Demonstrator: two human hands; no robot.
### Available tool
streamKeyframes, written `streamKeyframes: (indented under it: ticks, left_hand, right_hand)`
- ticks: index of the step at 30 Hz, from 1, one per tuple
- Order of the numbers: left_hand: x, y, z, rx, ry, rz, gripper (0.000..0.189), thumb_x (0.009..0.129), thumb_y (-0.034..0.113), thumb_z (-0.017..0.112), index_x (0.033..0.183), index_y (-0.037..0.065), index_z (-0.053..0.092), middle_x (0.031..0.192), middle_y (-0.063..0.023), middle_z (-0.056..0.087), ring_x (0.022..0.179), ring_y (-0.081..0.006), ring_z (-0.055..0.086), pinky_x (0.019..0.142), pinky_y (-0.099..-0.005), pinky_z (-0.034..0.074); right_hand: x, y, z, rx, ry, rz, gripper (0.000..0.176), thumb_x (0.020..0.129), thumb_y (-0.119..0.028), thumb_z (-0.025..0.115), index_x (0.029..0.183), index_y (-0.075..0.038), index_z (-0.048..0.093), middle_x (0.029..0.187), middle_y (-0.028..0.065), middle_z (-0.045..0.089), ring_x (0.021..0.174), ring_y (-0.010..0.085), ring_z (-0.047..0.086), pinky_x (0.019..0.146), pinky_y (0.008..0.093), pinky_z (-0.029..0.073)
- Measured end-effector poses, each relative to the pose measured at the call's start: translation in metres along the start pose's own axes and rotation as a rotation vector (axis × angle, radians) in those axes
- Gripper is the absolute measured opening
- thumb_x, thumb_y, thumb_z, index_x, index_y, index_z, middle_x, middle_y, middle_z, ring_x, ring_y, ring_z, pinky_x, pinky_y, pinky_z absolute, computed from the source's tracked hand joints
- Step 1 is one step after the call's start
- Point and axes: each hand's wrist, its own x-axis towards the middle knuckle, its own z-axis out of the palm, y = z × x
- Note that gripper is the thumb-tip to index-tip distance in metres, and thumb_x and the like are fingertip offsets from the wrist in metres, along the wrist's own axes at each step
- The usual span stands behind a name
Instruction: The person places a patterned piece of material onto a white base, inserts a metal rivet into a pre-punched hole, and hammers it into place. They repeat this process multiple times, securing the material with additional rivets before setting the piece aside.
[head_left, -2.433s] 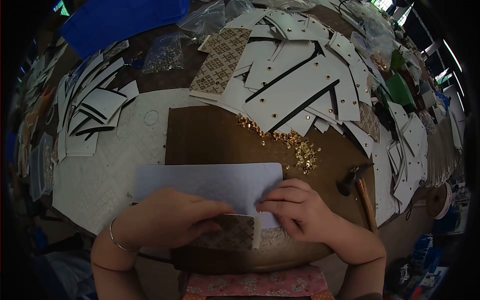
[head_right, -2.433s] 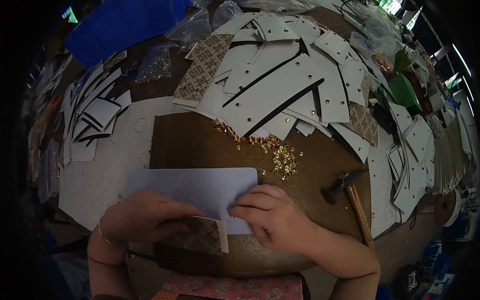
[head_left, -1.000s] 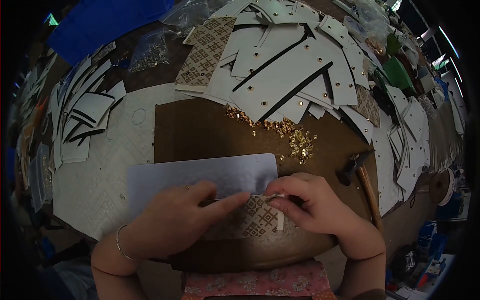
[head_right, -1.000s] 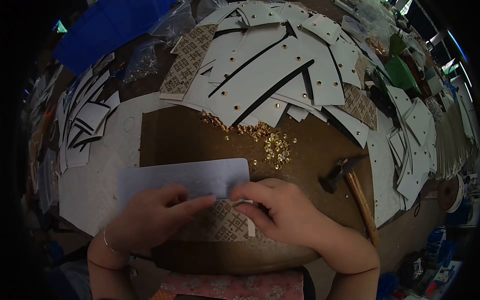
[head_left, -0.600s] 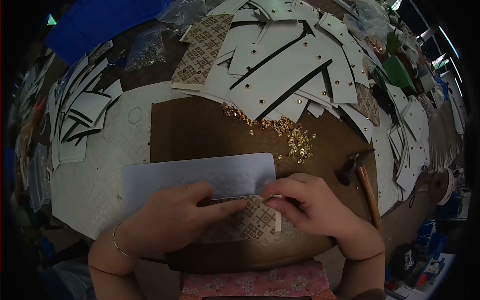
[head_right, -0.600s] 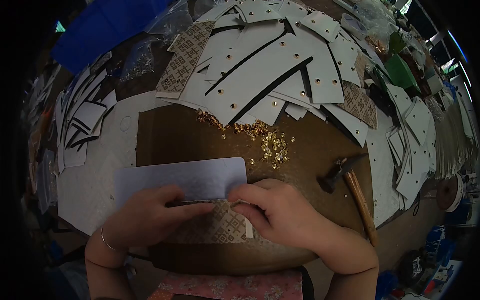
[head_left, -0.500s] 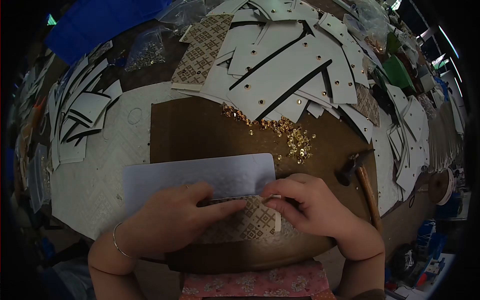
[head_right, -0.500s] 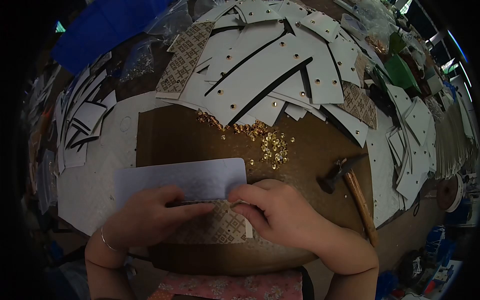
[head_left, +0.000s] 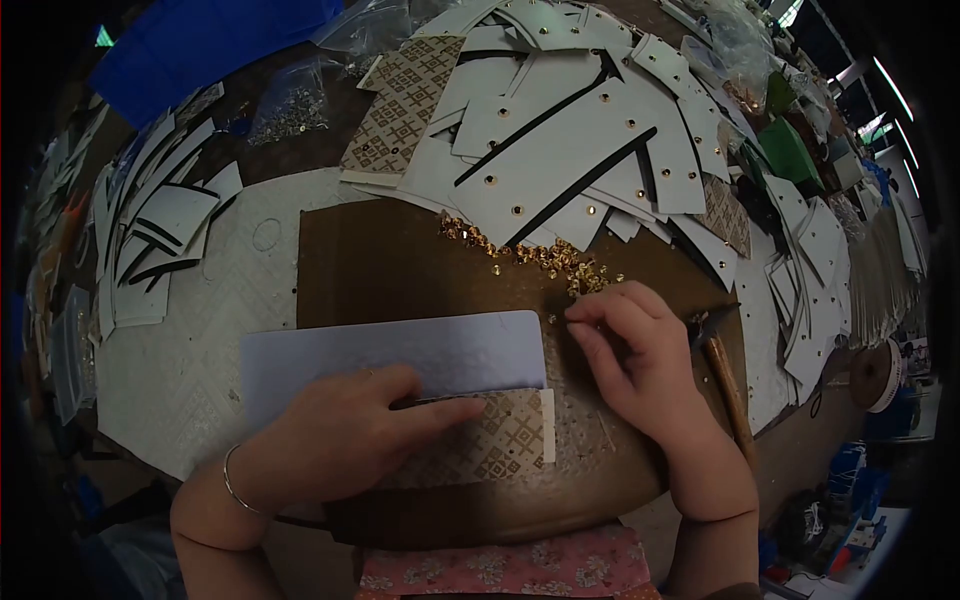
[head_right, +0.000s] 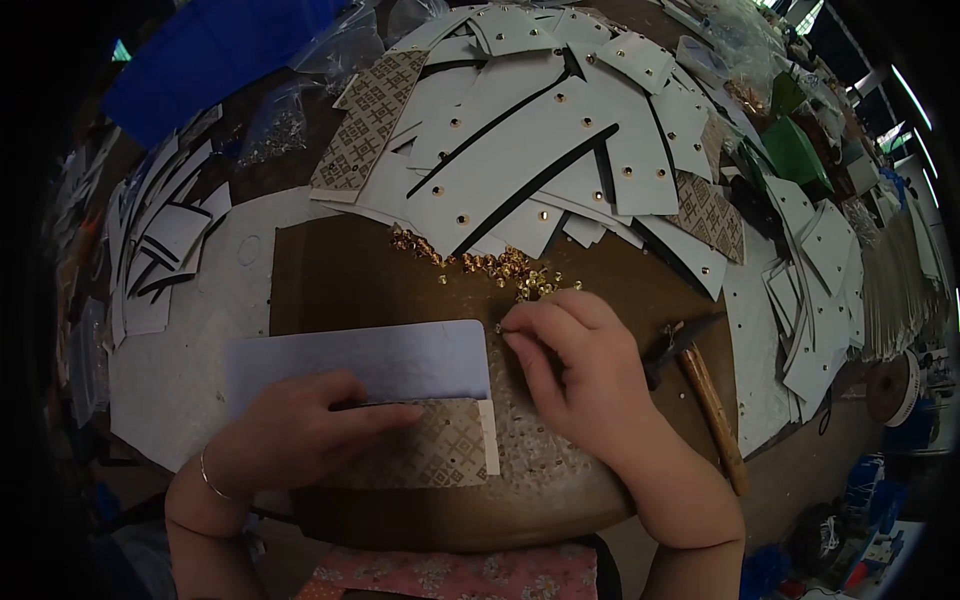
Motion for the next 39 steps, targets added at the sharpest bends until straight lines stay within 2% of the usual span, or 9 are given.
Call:
streamKeyframes:
  ticks: [2, 5, 7, 9, 12, 15, 31, 34, 39]
  left_hand:
    - [0.0, -0.002, 0.001, -0.002, 0.01, 0.046, 0.041, 0.093, 0.019, 0.066, 0.132, 0.029, 0.066, 0.084, -0.006, 0.053, 0.068, -0.026, 0.062, 0.059, -0.0382, 0.051]
    - [0.0, 0.001, 0.0, 0.007, 0.0, 0.003, 0.052, 0.085, 0.013, 0.074, 0.133, 0.031, 0.067, 0.085, -0.0035, 0.057, 0.073, -0.0237, 0.063, 0.063, -0.0361, 0.052]
    - [-0.001, -0.001, 0.002, -0.004, 0.019, 0.031, 0.046, 0.089, 0.017, 0.071, 0.133, 0.03, 0.067, 0.084, -0.0048, 0.055, 0.071, -0.0247, 0.062, 0.061, -0.037, 0.051]
    - [-0.001, -0.004, 0.003, -0.014, 0.041, 0.052, 0.041, 0.093, 0.02, 0.068, 0.132, 0.029, 0.066, 0.084, -0.0061, 0.053, 0.068, -0.0256, 0.062, 0.059, -0.038, 0.05]
    - [-0.002, -0.005, 0.004, -0.001, 0.03, 0.063, 0.042, 0.092, 0.021, 0.068, 0.133, 0.029, 0.065, 0.084, -0.0059, 0.053, 0.068, -0.0255, 0.062, 0.058, -0.038, 0.05]
    - [-0.002, -0.007, 0.005, -0.003, 0.034, 0.078, 0.043, 0.092, 0.021, 0.068, 0.134, 0.028, 0.064, 0.084, -0.0059, 0.053, 0.068, -0.0257, 0.062, 0.058, -0.0384, 0.05]
    - [-0.002, -0.006, 0.004, 0.001, 0.031, 0.087, 0.045, 0.092, 0.02, 0.067, 0.136, 0.028, 0.063, 0.085, -0.0065, 0.054, 0.068, -0.0264, 0.062, 0.059, -0.0383, 0.051]
    - [-0.002, -0.006, 0.004, 0.003, 0.027, 0.077, 0.045, 0.092, 0.02, 0.067, 0.136, 0.027, 0.063, 0.085, -0.0065, 0.054, 0.068, -0.0262, 0.062, 0.059, -0.0382, 0.05]
    - [-0.001, -0.004, 0.004, -0.009, 0.023, 0.067, 0.043, 0.093, 0.02, 0.067, 0.135, 0.026, 0.064, 0.084, -0.0068, 0.053, 0.07, -0.0259, 0.062, 0.06, -0.0379, 0.05]
  right_hand:
    - [0.007, 0.003, 0.006, -0.076, 0.004, -0.042, 0.015, 0.084, -0.008, 0.076, 0.098, -0.007, 0.071, 0.09, 0.0098, 0.065, 0.084, 0.0312, 0.064, 0.075, 0.039, 0.053]
    - [0.011, 0.008, 0.011, -0.181, -0.018, -0.112, 0.015, 0.083, -0.004, 0.075, 0.097, -0.007, 0.071, 0.093, 0.0088, 0.067, 0.089, 0.0296, 0.064, 0.079, 0.0373, 0.053]
    - [0.011, 0.007, 0.011, -0.211, -0.046, -0.147, 0.017, 0.082, 0.0, 0.074, 0.097, -0.007, 0.071, 0.095, 0.0088, 0.068, 0.092, 0.0284, 0.065, 0.08, 0.036, 0.053]
    - [0.009, 0.003, 0.01, -0.022, 0.038, -0.176, 0.012, 0.083, -0.005, 0.075, 0.094, -0.007, 0.07, 0.094, 0.0086, 0.069, 0.087, 0.0298, 0.065, 0.078, 0.0378, 0.053]
    - [-0.002, -0.007, 0.009, 0.161, -0.026, -0.114, 0.013, 0.082, -0.001, 0.074, 0.093, -0.006, 0.07, 0.094, 0.01, 0.071, 0.084, 0.0287, 0.067, 0.076, 0.0371, 0.054]
    - [-0.002, -0.012, 0.011, 0.178, -0.059, -0.197, 0.014, 0.082, 0.001, 0.073, 0.094, -0.005, 0.07, 0.091, 0.0104, 0.071, 0.082, 0.028, 0.068, 0.074, 0.0365, 0.055]
    - [-0.001, -0.011, 0.01, 0.178, -0.062, -0.212, 0.016, 0.081, 0.002, 0.074, 0.095, -0.006, 0.07, 0.09, 0.0087, 0.071, 0.08, 0.0278, 0.067, 0.073, 0.0368, 0.055]
    - [-0.006, -0.015, 0.012, 0.217, -0.075, -0.303, 0.021, 0.079, -0.001, 0.077, 0.098, -0.007, 0.071, 0.091, 0.0073, 0.071, 0.081, 0.0267, 0.067, 0.072, 0.0371, 0.055]
    - [-0.014, -0.018, 0.018, 0.004, -0.176, -0.422, 0.027, 0.078, -0.012, 0.084, 0.103, -0.01, 0.074, 0.092, 0.0035, 0.072, 0.086, 0.0245, 0.064, 0.078, 0.0358, 0.055]
